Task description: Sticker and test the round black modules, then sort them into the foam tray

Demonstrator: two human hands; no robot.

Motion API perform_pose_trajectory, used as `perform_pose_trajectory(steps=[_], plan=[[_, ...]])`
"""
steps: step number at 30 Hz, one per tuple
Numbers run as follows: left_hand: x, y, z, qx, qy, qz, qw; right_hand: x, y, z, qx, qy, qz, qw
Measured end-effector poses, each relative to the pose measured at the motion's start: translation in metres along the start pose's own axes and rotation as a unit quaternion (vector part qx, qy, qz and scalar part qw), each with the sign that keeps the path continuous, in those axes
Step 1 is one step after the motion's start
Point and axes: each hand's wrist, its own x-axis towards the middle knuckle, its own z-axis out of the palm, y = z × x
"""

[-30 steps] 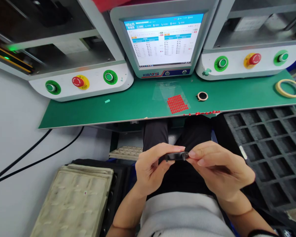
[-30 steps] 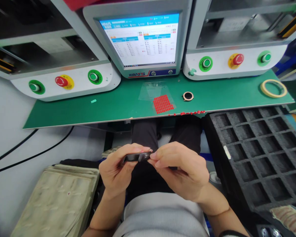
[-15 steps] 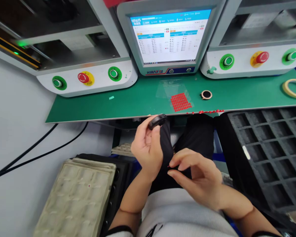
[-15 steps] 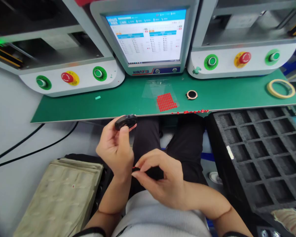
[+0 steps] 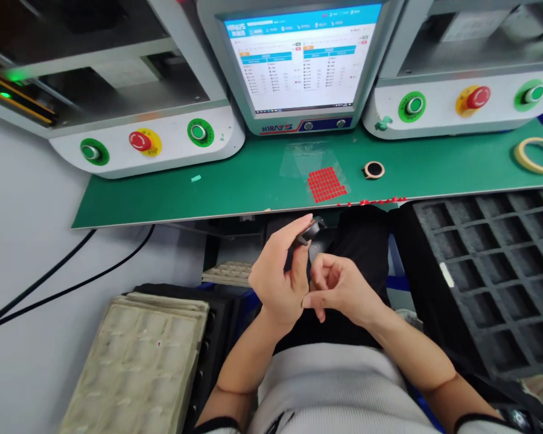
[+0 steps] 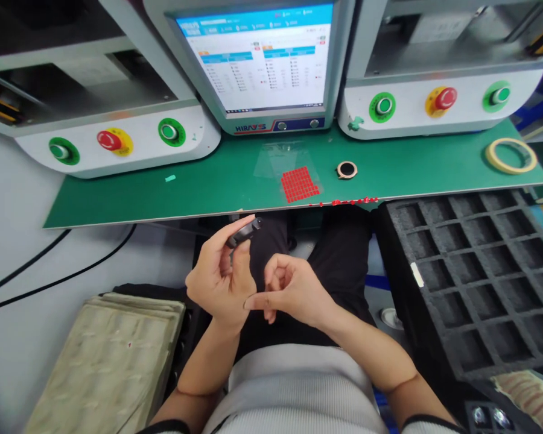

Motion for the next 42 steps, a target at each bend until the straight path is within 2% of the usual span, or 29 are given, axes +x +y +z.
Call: perform_pose_trajectory(steps=[1,2,3,5,7,8,10,13,15,16,17,19,21,24,27,29,32,35,38,40,42], plan=[[-0.001,-0.001,0.002,-0.015,-0.015,-0.029,0.999,0.0,0.002,-0.005,-0.011,0.002,-0.007,1.0],[-0.001,-0.002,0.005,-0.04,-0.03,-0.063,0.997,-0.001,0.003,-0.011,-0.03,0.029,-0.046,0.998],[-0.001,-0.002,0.008,-0.074,-0.046,-0.1,0.991,-0.003,0.004,-0.017,-0.056,0.081,-0.111,0.989],[0.001,-0.004,0.015,-0.154,-0.091,-0.179,0.967,-0.008,0.001,-0.029,-0.121,0.209,-0.258,0.935],[0.0,-0.004,0.022,-0.226,-0.161,-0.251,0.927,-0.014,-0.005,-0.04,-0.181,0.27,-0.336,0.884],[-0.001,-0.005,0.025,-0.251,-0.196,-0.281,0.905,-0.016,-0.009,-0.045,-0.205,0.271,-0.343,0.876],[-0.006,-0.005,0.03,-0.281,-0.251,-0.325,0.867,-0.022,-0.016,-0.053,-0.235,0.249,-0.331,0.879],[-0.015,-0.009,0.038,-0.284,-0.282,-0.354,0.845,-0.031,-0.02,-0.064,-0.235,0.226,-0.282,0.902],[-0.019,-0.013,0.047,-0.282,-0.308,-0.358,0.835,-0.04,-0.019,-0.074,-0.212,0.25,-0.24,0.914],[-0.02,-0.016,0.055,-0.286,-0.325,-0.362,0.825,-0.045,-0.018,-0.08,-0.204,0.286,-0.228,0.908],[-0.021,-0.019,0.067,-0.291,-0.345,-0.372,0.811,-0.052,-0.018,-0.088,-0.2,0.333,-0.223,0.894],[-0.025,-0.023,0.1,-0.277,-0.395,-0.418,0.77,-0.071,-0.017,-0.108,-0.205,0.439,-0.233,0.843],[-0.033,-0.024,0.143,-0.226,-0.45,-0.473,0.723,-0.095,-0.019,-0.13,-0.211,0.529,-0.255,0.782],[-0.055,-0.015,0.211,-0.182,-0.508,-0.492,0.683,-0.135,-0.024,-0.159,-0.216,0.622,-0.274,0.701],[-0.077,0.0,0.258,-0.169,-0.536,-0.482,0.672,-0.169,-0.027,-0.175,-0.227,0.677,-0.283,0.64],[-0.087,0.008,0.271,-0.163,-0.532,-0.466,0.688,-0.186,-0.028,-0.178,-0.233,0.7,-0.29,0.61],[-0.096,0.017,0.262,-0.161,-0.519,-0.443,0.713,-0.204,-0.03,-0.176,-0.23,0.722,-0.308,0.575],[-0.107,0.028,0.229,-0.18,-0.518,-0.425,0.721,-0.216,-0.036,-0.171,-0.235,0.744,-0.347,0.521],[-0.121,0.042,0.191,-0.212,-0.532,-0.411,0.709,-0.223,-0.047,-0.167,-0.252,0.744,-0.407,0.466],[-0.13,0.049,0.17,-0.231,-0.55,-0.412,0.689,-0.229,-0.056,-0.166,-0.256,0.734,-0.429,0.461],[-0.135,0.05,0.156,-0.243,-0.565,-0.422,0.666,-0.235,-0.067,-0.169,-0.251,0.729,-0.425,0.474]])
